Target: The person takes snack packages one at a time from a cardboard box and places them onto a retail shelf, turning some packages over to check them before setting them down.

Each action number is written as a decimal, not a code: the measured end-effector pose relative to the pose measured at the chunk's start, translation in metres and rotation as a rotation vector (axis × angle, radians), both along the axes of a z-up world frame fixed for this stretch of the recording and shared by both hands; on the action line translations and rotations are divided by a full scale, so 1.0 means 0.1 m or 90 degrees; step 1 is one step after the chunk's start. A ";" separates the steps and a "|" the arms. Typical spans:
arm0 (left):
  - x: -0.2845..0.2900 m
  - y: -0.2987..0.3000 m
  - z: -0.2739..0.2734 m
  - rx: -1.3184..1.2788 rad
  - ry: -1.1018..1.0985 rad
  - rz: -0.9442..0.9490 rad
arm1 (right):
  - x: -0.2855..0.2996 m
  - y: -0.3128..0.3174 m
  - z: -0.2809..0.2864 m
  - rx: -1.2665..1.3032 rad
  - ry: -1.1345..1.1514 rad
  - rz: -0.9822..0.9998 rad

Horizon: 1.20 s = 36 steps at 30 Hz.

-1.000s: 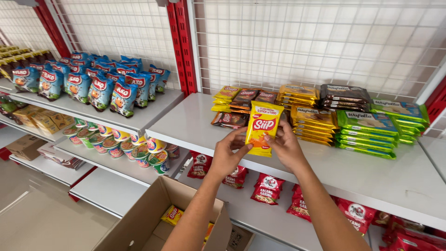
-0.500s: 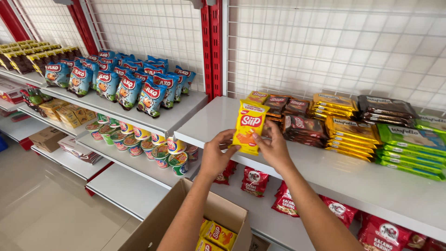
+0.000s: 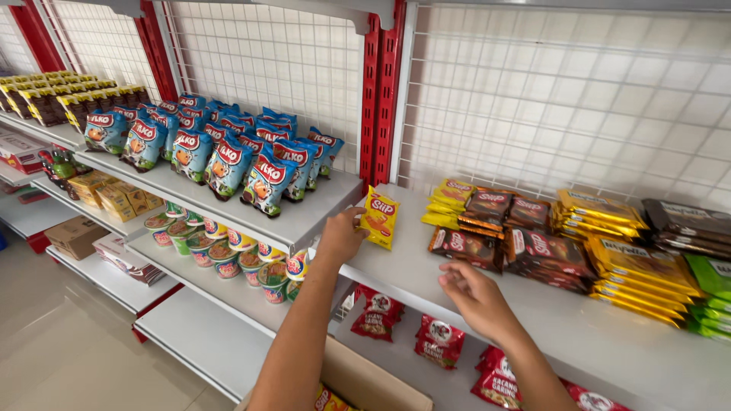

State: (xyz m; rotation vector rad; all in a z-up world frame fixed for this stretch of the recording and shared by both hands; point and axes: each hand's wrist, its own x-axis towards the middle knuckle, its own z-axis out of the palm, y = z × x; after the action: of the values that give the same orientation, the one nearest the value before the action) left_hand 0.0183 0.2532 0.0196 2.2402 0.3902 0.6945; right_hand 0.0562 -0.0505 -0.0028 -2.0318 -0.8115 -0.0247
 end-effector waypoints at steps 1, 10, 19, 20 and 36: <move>0.01 -0.02 0.11 -0.025 0.062 0.011 | -0.07 0.00 0.07 -0.016 0.045 -0.003; 0.69 0.05 0.23 0.051 0.275 -0.022 | -0.18 0.03 0.14 -0.083 0.109 -0.041; 0.92 0.00 0.05 0.025 0.191 -0.025 | -0.20 0.00 0.10 -0.093 0.075 -0.053; 0.87 0.01 0.12 -0.026 0.161 -0.015 | -0.18 0.01 0.10 -0.080 0.068 -0.046; 1.18 0.19 -0.10 0.100 0.196 0.014 | -0.18 -0.02 0.07 -0.103 0.011 -0.025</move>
State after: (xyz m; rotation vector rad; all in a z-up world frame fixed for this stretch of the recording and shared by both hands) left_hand 0.1361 0.2724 0.0101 2.5038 0.5248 0.4016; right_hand 0.0377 -0.0528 0.0043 -2.1968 -0.7849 0.0381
